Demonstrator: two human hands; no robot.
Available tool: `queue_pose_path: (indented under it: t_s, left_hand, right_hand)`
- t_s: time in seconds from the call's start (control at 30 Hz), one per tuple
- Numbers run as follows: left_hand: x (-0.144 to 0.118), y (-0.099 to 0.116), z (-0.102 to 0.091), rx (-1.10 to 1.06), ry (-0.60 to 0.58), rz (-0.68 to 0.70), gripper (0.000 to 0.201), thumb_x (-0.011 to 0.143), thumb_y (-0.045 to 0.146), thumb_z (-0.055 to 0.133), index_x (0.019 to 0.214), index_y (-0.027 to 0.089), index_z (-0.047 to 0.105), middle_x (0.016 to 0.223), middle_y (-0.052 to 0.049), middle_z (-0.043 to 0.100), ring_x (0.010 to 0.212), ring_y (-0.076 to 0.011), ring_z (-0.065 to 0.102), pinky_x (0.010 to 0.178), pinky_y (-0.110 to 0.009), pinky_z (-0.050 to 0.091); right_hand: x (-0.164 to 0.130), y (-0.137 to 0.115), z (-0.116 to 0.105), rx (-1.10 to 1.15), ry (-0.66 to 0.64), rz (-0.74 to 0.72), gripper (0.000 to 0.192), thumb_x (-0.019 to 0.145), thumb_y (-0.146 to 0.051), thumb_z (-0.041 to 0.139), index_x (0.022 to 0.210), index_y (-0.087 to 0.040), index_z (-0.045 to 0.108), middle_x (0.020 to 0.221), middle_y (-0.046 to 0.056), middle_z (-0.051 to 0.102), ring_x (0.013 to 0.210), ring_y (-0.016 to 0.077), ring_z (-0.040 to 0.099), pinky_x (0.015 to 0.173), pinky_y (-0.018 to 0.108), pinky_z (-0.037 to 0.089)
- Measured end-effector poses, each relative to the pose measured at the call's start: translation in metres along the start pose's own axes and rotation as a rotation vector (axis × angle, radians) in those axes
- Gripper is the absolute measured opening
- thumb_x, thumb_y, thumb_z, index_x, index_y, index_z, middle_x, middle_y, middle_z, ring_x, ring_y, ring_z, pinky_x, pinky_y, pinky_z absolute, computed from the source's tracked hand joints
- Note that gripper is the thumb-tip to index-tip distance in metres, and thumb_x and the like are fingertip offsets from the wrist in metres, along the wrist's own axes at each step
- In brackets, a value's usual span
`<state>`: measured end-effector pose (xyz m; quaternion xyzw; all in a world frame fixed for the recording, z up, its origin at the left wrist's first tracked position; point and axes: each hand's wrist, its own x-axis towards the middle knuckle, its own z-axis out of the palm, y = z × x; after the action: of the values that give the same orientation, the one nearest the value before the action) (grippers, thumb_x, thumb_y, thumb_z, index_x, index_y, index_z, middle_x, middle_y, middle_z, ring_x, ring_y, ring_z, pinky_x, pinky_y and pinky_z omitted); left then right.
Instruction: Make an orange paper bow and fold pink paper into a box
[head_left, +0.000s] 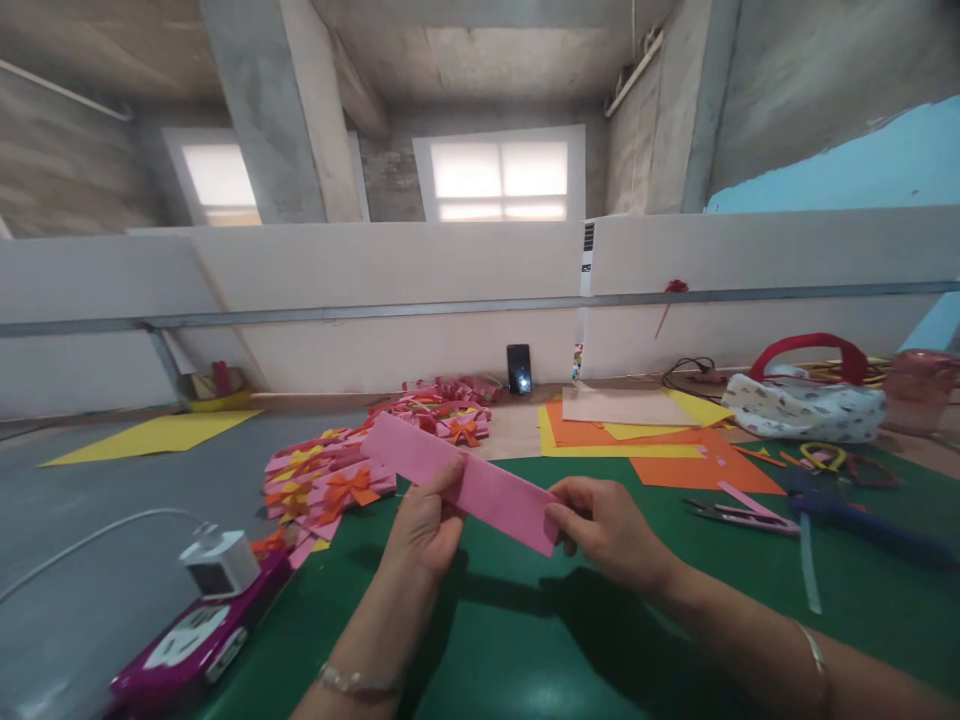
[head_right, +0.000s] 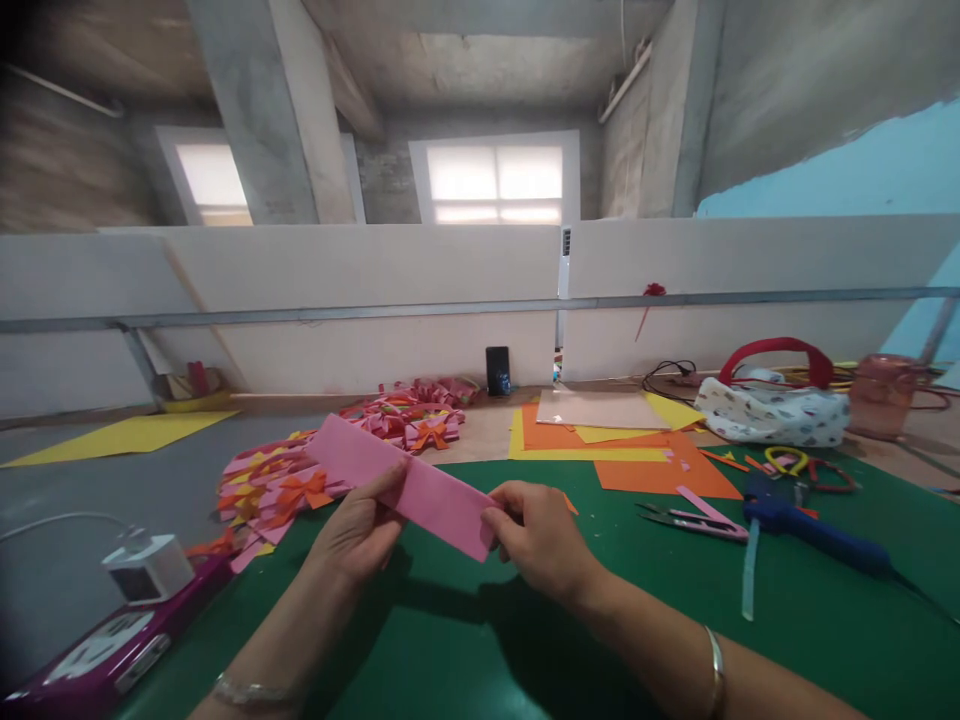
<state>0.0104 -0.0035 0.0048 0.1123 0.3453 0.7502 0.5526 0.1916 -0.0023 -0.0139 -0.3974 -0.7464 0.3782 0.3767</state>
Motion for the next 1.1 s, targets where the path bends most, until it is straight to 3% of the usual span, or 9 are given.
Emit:
queue_pose_path:
  t_s: [0.17,0.3,0.37,0.5,0.7,0.9,1.0,1.1]
  left_hand:
    - [-0.007,-0.007,0.001,0.029,-0.099,-0.031,0.011,0.076,0.004,0.057,0.079,0.013,0.062,0.068,0.000,0.068,0.060,-0.0097,0.063,0.060,-0.018,0.052]
    - [-0.012,-0.014,0.002,0.065,-0.174,-0.128,0.011,0.074,0.004,0.060,0.081,0.011,0.063,0.072,-0.005,0.069,0.064,-0.0137,0.065,0.058,-0.021,0.052]
    - [-0.010,-0.010,0.001,0.042,-0.155,-0.130,0.009,0.076,0.005,0.058,0.081,0.012,0.062,0.068,-0.004,0.068,0.062,-0.0126,0.065,0.059,-0.021,0.052]
    - [-0.004,0.010,-0.002,-0.043,-0.102,-0.033,0.010,0.083,0.009,0.052,0.083,0.014,0.061,0.070,-0.001,0.068,0.067,-0.0092,0.065,0.067,-0.018,0.052]
    - [-0.006,0.015,-0.003,-0.016,-0.143,0.019,0.008,0.080,0.011,0.057,0.083,0.013,0.064,0.075,-0.004,0.070,0.073,-0.0133,0.067,0.067,-0.022,0.054]
    - [-0.013,0.001,-0.002,0.081,-0.215,-0.027,0.015,0.076,0.015,0.062,0.091,0.010,0.064,0.080,-0.010,0.071,0.075,-0.0174,0.068,0.064,-0.024,0.055]
    - [-0.014,0.006,0.000,0.113,-0.241,-0.038,0.020,0.081,0.021,0.056,0.092,0.006,0.065,0.090,-0.017,0.070,0.081,-0.0219,0.067,0.066,-0.028,0.055]
    - [-0.008,0.026,-0.004,0.092,-0.168,0.067,0.031,0.089,0.026,0.041,0.088,0.007,0.066,0.089,-0.016,0.070,0.078,-0.0196,0.068,0.063,-0.025,0.056]
  right_hand:
    - [0.001,0.001,0.003,-0.070,-0.137,0.047,0.015,0.076,-0.027,0.053,0.066,-0.016,0.057,0.052,-0.002,0.055,0.045,0.0088,0.049,0.041,0.018,0.034]
    - [-0.001,0.004,0.007,-0.190,-0.199,-0.004,0.021,0.071,-0.021,0.055,0.054,-0.017,0.043,0.049,-0.007,0.035,0.046,0.0055,0.031,0.039,0.018,0.020]
    - [-0.002,0.004,0.005,-0.200,-0.329,0.025,0.024,0.070,-0.017,0.053,0.052,-0.017,0.037,0.049,-0.007,0.030,0.046,0.0051,0.027,0.038,0.018,0.017]
    - [-0.004,0.003,-0.008,-0.112,-0.622,0.112,0.016,0.069,-0.014,0.050,0.056,-0.017,0.041,0.052,-0.007,0.034,0.046,0.0046,0.030,0.038,0.017,0.017]
    - [-0.003,0.000,-0.020,-0.043,-0.787,0.141,0.014,0.070,-0.021,0.059,0.061,-0.015,0.049,0.055,-0.006,0.039,0.048,0.0047,0.032,0.039,0.016,0.019]
    - [-0.004,0.006,-0.002,0.080,-0.635,0.128,0.008,0.071,-0.020,0.058,0.070,-0.013,0.057,0.056,-0.006,0.043,0.050,0.0044,0.034,0.043,0.015,0.024]
    - [-0.002,0.009,0.000,0.136,-0.695,0.183,0.012,0.072,-0.023,0.058,0.067,-0.013,0.056,0.056,-0.006,0.047,0.049,0.0040,0.038,0.043,0.014,0.026]
    - [-0.002,0.003,-0.005,0.052,-0.735,0.181,0.017,0.068,-0.026,0.065,0.062,-0.013,0.055,0.051,-0.007,0.044,0.045,0.0029,0.034,0.038,0.014,0.021]
